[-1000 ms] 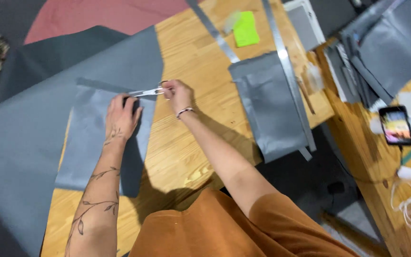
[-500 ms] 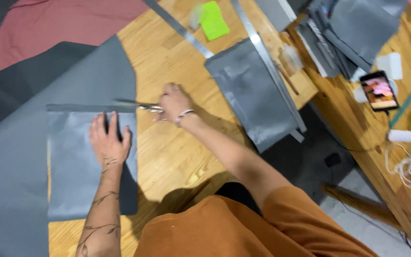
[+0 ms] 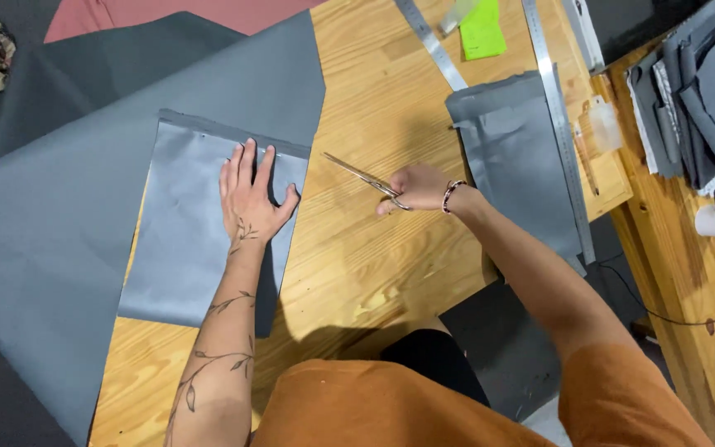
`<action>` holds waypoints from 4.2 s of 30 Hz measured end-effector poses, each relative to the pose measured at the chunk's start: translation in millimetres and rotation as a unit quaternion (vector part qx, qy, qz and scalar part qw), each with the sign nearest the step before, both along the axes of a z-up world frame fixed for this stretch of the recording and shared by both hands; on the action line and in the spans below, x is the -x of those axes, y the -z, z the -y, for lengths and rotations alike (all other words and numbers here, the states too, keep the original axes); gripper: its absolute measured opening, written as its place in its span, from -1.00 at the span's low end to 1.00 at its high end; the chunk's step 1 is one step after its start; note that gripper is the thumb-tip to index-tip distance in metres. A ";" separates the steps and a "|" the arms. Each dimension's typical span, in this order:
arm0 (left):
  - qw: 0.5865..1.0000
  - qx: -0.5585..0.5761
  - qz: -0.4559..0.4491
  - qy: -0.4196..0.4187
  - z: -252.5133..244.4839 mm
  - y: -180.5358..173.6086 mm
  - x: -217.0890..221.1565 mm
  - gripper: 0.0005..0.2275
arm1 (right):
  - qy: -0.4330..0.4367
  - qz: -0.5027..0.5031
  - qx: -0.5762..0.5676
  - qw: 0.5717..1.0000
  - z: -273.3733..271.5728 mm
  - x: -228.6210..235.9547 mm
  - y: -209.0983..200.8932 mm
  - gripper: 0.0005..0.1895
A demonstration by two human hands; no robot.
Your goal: The person measures and marks a piece of gray fabric using a ruler and a pencil. They then use scissors to cut the fabric along the marked lines, creating smaller rectangular pieces.
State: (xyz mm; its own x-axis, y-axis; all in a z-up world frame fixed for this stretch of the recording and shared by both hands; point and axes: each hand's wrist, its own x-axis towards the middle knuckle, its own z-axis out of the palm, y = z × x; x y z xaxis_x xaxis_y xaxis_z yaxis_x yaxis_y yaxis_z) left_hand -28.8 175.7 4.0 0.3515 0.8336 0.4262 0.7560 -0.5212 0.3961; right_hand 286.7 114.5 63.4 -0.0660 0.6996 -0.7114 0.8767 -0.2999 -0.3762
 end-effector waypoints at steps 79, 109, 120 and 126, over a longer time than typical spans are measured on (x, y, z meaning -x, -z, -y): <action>0.998 0.070 0.003 0.011 -2.3 -0.2 6.3 -0.49 | -0.081 -0.242 0.112 0.960 -64.1 14.0 28.2 -0.52; 0.997 0.073 0.008 0.007 -1.3 2.7 5.8 -0.50 | -0.083 -0.186 0.096 0.974 -64.1 15.0 26.9 -0.53; 0.997 0.075 0.009 0.008 -1.5 1.3 6.6 -0.49 | -0.128 -0.145 0.075 0.978 -62.4 12.3 30.5 -0.52; 0.998 0.068 0.016 0.008 -1.9 2.9 6.0 -0.49 | -0.109 -0.153 0.089 0.978 -62.4 14.1 24.0 -0.53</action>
